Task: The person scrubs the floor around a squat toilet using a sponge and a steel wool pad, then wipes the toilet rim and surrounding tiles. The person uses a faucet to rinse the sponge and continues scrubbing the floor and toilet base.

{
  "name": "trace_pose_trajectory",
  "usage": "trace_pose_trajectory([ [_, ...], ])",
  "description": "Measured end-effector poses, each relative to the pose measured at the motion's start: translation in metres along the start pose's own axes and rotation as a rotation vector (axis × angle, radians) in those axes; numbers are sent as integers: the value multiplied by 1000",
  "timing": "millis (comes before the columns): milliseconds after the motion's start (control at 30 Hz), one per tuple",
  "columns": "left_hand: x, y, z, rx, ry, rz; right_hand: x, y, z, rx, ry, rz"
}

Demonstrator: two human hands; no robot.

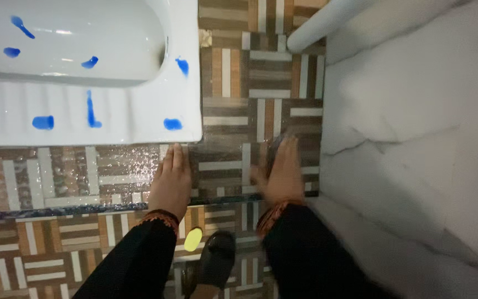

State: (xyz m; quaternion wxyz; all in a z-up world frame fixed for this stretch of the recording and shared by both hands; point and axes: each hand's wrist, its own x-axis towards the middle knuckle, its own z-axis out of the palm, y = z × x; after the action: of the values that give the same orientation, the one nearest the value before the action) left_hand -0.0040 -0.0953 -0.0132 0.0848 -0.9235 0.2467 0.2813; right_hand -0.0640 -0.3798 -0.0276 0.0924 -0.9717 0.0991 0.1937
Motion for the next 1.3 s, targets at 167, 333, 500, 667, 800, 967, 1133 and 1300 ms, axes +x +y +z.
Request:
trace_pose_trajectory([
  [167,4,-3,-5,66,-9,36,-44,-1,-14,53,-82,200],
  [333,4,-6,8,44,-31,45,-23,-48,18,32,12,145],
  [500,1,-4,3,-67,109,12,-50,-53,0,46,-208,88],
  [667,1,2,8,-143,89,-7,-36,-44,-9,114,91,256],
  [800,4,-1,9,-144,161,-31,-22,-77,15,48,-89,-5],
  [967,1,-3,-2,-121,121,-8,-63,-46,9,107,-62,158],
  [1133,1,2,3,-77,76,-3,-10,-20,42,-75,152,96],
  [1300,2,-1,0,-89,103,-15,-38,-60,73,-2,-120,-145],
])
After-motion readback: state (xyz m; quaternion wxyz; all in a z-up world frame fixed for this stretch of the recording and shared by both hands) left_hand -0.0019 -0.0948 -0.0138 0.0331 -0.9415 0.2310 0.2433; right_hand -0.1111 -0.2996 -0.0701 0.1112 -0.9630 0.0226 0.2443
